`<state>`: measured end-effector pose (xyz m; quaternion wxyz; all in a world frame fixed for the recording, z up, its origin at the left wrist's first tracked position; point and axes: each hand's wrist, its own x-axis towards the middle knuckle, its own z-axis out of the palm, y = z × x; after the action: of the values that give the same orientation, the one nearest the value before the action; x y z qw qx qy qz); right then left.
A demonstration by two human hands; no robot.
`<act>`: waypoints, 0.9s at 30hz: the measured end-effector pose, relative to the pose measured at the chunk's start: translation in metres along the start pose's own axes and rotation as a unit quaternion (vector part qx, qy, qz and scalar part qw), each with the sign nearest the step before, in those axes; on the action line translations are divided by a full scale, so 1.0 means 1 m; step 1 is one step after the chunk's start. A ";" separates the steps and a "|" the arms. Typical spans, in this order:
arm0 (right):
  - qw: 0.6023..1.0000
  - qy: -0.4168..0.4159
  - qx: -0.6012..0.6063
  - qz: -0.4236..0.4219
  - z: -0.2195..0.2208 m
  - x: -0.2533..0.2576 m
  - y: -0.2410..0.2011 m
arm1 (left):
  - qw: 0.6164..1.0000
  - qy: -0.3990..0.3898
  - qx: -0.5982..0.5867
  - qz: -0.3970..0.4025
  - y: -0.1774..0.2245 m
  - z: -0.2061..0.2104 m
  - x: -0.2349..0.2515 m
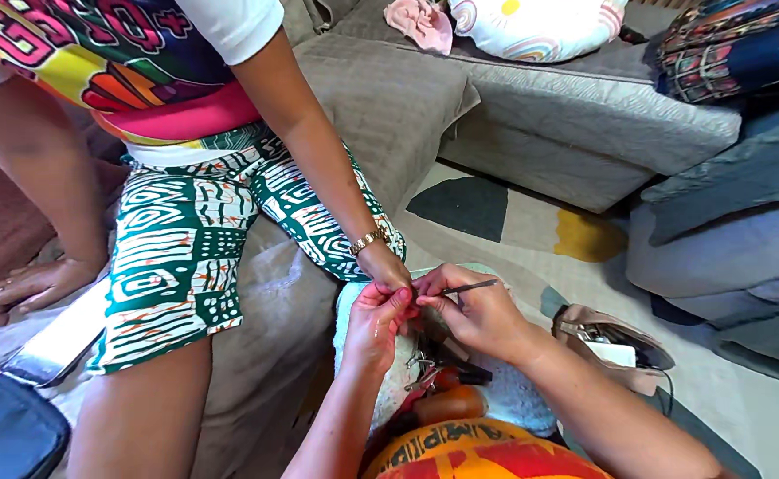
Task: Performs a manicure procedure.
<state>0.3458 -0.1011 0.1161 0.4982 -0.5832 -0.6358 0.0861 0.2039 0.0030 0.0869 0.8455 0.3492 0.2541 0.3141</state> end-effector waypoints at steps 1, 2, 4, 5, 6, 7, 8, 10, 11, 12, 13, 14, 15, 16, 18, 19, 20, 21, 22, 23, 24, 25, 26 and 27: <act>1.000 0.001 -0.005 -0.006 0.001 0.000 -0.001 | 1.000 0.002 0.000 0.002 0.000 0.000 0.000; 1.000 -0.008 -0.012 -0.012 0.000 0.000 -0.002 | 1.000 0.004 0.003 0.004 0.001 0.000 0.000; 0.998 -0.034 -0.035 -0.030 -0.003 -0.001 -0.005 | 1.000 0.004 0.008 0.007 0.000 0.000 0.000; 0.998 -0.041 -0.039 -0.035 -0.004 -0.001 -0.006 | 1.000 0.003 0.009 0.007 -0.001 0.000 -0.001; 0.998 -0.041 -0.039 -0.035 -0.005 -0.001 -0.005 | 1.000 0.003 0.009 0.006 -0.001 0.000 -0.001; 0.998 -0.034 -0.035 -0.032 -0.004 0.000 -0.004 | 1.000 0.004 0.010 0.005 -0.002 0.000 -0.001; 0.999 -0.025 -0.028 -0.026 -0.003 0.001 -0.002 | 1.000 0.005 0.010 0.005 -0.002 0.000 -0.001; 1.000 -0.012 -0.017 -0.018 -0.001 0.000 0.000 | 1.000 0.005 0.011 0.004 0.000 0.000 -0.001; 1.000 -0.016 -0.008 -0.018 -0.001 -0.001 0.001 | 1.000 0.003 0.010 0.003 0.001 -0.001 0.000; 0.999 -0.027 0.003 -0.017 -0.002 -0.002 0.001 | 1.000 -0.001 0.011 0.001 0.002 -0.002 -0.001; 0.999 -0.040 0.019 -0.015 -0.005 -0.004 0.002 | 1.000 -0.006 0.011 -0.001 0.001 -0.004 -0.001; 0.998 -0.047 0.041 -0.011 -0.008 -0.005 0.003 | 1.000 -0.014 0.008 -0.002 0.000 -0.006 -0.001; 0.997 -0.044 0.066 -0.007 -0.009 -0.005 0.005 | 1.000 -0.023 0.004 -0.002 -0.001 -0.007 0.000; 0.995 -0.035 0.091 -0.002 -0.010 -0.006 0.006 | 0.999 -0.032 0.000 -0.002 -0.002 -0.008 0.000; 0.992 -0.014 0.128 0.011 -0.009 -0.006 0.008 | 0.999 -0.041 -0.006 0.003 -0.004 -0.008 0.000; 0.991 -0.007 0.133 0.016 -0.007 -0.006 0.008 | 0.999 -0.042 -0.007 0.006 -0.004 -0.009 0.000; 0.991 -0.003 0.132 0.018 -0.006 -0.006 0.009 | 0.999 -0.043 -0.005 0.008 -0.003 -0.009 0.000; 0.992 0.000 0.127 0.019 -0.004 -0.006 0.009 | 0.999 -0.042 0.000 0.009 -0.003 -0.009 0.000; 0.992 0.004 0.124 0.021 -0.002 -0.006 0.010 | 0.999 -0.038 0.003 0.008 -0.003 -0.009 0.000; 0.992 0.012 0.124 0.024 0.000 -0.005 0.011 | 0.999 -0.033 0.004 0.007 -0.002 -0.009 0.000; 0.991 0.022 0.127 0.028 0.002 -0.004 0.012 | 0.999 -0.032 0.004 0.006 -0.002 -0.009 0.000; 0.990 0.037 0.134 0.034 0.005 -0.004 0.013 | 0.999 -0.034 0.001 0.006 -0.002 -0.009 0.000; 0.987 0.054 0.146 0.043 0.008 -0.003 0.014 | 0.999 -0.037 -0.003 0.007 -0.002 -0.010 0.000; 0.983 0.068 0.164 0.056 0.011 -0.003 0.013 | 0.999 -0.041 -0.004 0.008 -0.002 -0.010 0.000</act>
<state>0.3462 -0.0944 0.1002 0.6231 -0.5328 -0.5446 0.1768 0.1978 0.0063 0.0789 0.8541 0.3602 0.2151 0.3074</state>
